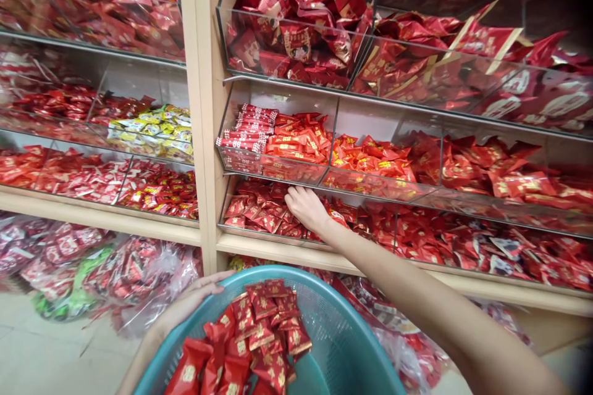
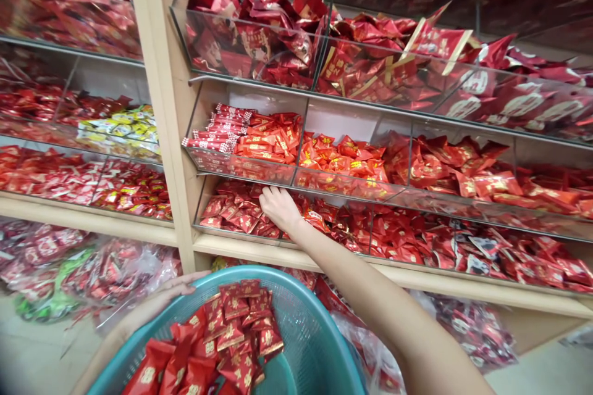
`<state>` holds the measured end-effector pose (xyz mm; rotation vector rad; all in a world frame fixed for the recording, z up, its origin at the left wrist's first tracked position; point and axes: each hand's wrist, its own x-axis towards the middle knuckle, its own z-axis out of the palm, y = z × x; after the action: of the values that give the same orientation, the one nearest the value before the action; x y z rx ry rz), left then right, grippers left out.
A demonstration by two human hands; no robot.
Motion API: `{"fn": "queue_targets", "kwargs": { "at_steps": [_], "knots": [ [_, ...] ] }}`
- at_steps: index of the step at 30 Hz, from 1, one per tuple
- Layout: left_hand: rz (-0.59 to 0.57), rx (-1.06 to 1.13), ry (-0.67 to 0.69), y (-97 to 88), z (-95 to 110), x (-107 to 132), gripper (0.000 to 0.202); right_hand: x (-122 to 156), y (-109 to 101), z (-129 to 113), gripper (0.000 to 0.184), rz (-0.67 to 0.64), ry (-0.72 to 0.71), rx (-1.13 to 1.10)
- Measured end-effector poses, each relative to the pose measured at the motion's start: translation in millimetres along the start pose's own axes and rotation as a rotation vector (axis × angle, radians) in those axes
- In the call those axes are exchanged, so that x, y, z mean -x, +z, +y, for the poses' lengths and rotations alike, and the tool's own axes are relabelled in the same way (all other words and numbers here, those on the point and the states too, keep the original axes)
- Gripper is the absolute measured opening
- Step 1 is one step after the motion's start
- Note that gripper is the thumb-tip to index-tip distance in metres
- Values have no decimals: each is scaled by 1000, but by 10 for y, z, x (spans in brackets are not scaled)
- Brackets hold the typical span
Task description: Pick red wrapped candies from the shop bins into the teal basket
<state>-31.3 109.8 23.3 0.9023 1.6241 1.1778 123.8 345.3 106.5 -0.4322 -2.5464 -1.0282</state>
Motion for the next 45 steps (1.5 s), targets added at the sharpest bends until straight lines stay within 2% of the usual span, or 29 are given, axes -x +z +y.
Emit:
{"fn": "queue_targets", "kwargs": {
  "at_steps": [10,15,19,22,26,30,32,36,39,42,45],
  "knots": [
    [-1,23,17,-43,-92,-20,32,191,-10,-68,17,155,231,-7],
    [-32,59,1,-63,-197,-114,34,401,-304,-80,18,261,272,-138],
    [-66,79,9,-61,-268,-173,37,655,-613,-179,17,287,291,-400],
    [-70,61,0,-55,-282,-194,38,882,-717,-348,13,184,281,-724],
    [-58,20,-21,-39,-274,-205,38,1117,-671,-614,10,-33,298,-1185],
    [-14,-5,-17,-10,-229,-171,38,1216,-596,-733,12,-219,397,-1418],
    [-7,17,-9,9,-178,-127,36,1256,-558,-707,15,-290,474,-1447],
    [-4,37,-37,35,-86,-49,32,1406,-430,-566,15,-344,592,-1471],
    [14,36,-23,25,-98,-51,32,1560,-315,-507,12,-418,618,-1365],
    [23,18,4,1,-167,-91,32,1673,-232,-550,11,-500,612,-1200],
    [3,1,29,-12,-213,-119,32,1707,-167,-659,12,-574,629,-1138]
  ]
}}
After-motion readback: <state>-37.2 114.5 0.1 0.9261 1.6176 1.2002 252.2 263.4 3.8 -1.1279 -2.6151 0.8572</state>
